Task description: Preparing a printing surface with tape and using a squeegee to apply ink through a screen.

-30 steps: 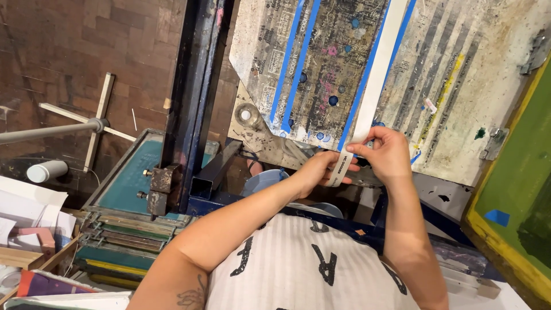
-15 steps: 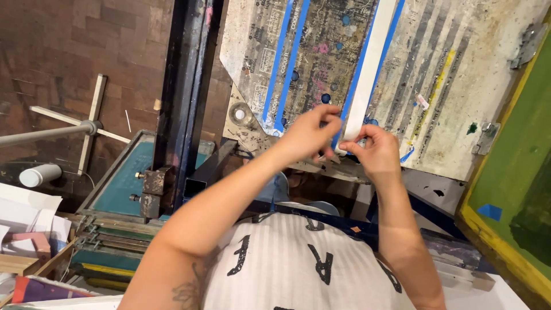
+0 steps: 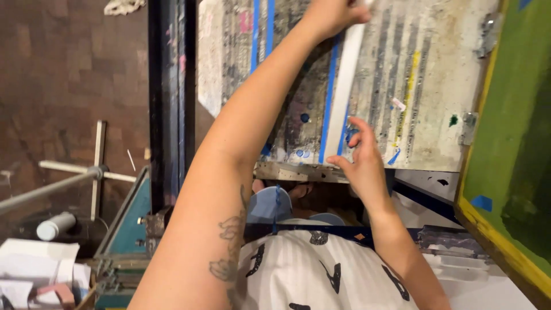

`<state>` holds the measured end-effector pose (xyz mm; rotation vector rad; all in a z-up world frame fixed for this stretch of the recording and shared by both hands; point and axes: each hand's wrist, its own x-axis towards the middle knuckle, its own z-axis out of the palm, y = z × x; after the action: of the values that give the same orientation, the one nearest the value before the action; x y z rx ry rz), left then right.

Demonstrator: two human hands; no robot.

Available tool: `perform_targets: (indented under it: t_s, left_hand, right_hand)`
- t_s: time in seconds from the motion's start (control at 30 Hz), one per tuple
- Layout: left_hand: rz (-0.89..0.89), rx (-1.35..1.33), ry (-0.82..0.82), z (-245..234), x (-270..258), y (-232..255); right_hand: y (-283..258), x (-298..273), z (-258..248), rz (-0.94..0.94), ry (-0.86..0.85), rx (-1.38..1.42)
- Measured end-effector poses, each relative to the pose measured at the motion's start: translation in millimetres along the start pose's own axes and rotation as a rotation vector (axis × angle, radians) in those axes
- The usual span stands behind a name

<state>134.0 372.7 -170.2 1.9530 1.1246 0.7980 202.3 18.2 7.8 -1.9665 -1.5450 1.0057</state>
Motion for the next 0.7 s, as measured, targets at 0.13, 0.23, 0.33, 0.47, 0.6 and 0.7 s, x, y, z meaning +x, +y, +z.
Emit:
perform_targets:
  t_s: [0.13,0.23,0.33,0.47,0.6,0.7]
  left_hand:
    - [0.095,0.059,0.069,-10,-3,0]
    - [0.103,0.008,0.085,-31,-16,26]
    - [0.054,0.003,0.079,-31,-15,25]
    - [0.006,0.028,0.076,-28,-15,25]
    - [-0.077,-0.042,0.112,-33,-24,50]
    - [-0.172,-0.020,0.124,-28,-26,48]
  right_hand:
    - [-2,3,-6,0.048,-0.062,-0.103]
    - [-2,5,-7,0.078,-0.096,-0.101]
    - [-6,7,-8,0.096,-0.126,-0.103]
    - [1,6,-6,0.050,-0.151,-0.122]
    - [2,9,-5,0.078,-0.201,-0.175]
    - [-1,10,-4,0.096,-0.226,-0.191]
